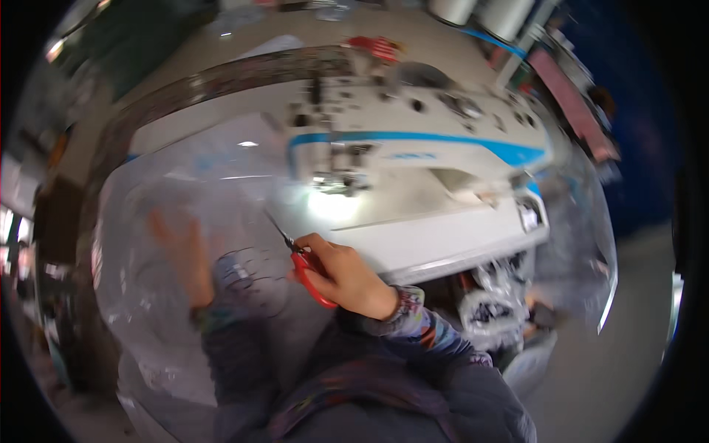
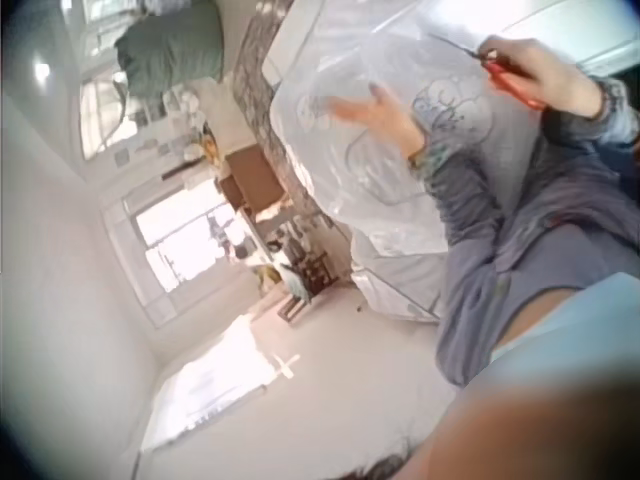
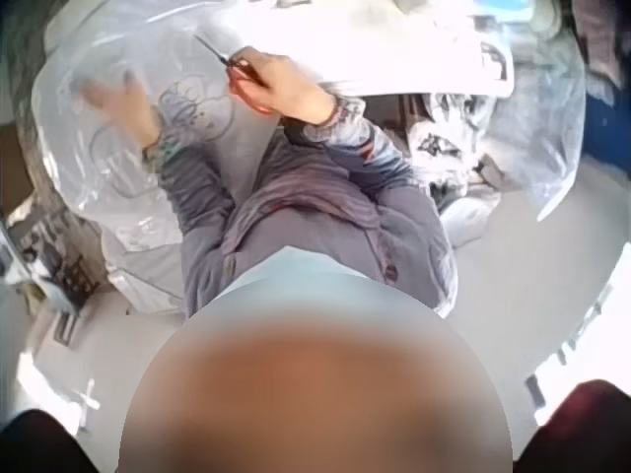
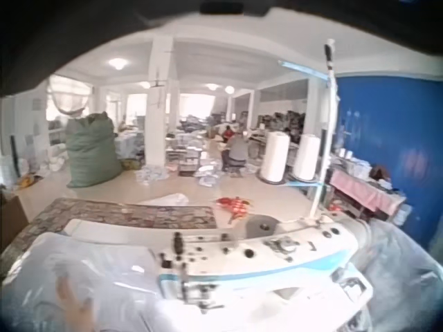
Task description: Sewing textile and plastic components together using an industrial sewing machine.
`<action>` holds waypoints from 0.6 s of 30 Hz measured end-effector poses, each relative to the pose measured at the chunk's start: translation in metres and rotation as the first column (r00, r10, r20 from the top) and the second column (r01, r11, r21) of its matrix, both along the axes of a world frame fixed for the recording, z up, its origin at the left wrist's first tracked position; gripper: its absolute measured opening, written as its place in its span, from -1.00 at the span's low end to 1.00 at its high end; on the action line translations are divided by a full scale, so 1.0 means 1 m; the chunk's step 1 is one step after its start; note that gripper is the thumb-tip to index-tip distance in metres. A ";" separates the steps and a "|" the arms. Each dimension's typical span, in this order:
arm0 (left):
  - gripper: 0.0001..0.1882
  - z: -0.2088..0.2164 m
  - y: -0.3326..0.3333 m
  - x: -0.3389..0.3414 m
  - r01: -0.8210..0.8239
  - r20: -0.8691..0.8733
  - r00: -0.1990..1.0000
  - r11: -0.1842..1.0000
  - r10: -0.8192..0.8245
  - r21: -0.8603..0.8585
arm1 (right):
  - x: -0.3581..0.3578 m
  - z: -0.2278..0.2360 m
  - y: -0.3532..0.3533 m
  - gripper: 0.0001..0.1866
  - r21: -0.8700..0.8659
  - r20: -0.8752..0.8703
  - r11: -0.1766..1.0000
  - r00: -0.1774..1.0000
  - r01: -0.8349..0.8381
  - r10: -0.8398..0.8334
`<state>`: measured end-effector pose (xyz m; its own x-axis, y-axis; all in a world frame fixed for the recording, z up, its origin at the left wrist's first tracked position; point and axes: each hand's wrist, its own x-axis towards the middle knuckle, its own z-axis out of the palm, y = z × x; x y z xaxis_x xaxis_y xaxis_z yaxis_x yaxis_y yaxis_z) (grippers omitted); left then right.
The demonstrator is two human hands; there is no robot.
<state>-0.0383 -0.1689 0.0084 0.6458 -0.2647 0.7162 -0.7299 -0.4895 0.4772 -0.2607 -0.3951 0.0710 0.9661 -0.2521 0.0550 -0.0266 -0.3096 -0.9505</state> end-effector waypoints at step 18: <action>-0.42 -0.003 -0.071 -0.207 0.327 -0.206 0.945 0.792 -0.256 0.515 | -0.365 -0.203 -0.224 -0.79 -0.444 -0.051 -0.025 -0.053 0.896 -0.997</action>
<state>-0.2455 -0.2403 0.0058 0.5460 -0.7715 0.3266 -0.8344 -0.4657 0.2948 -0.6261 -0.6193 -0.1320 -0.2528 -0.9611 0.1114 -0.6954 0.1004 -0.7116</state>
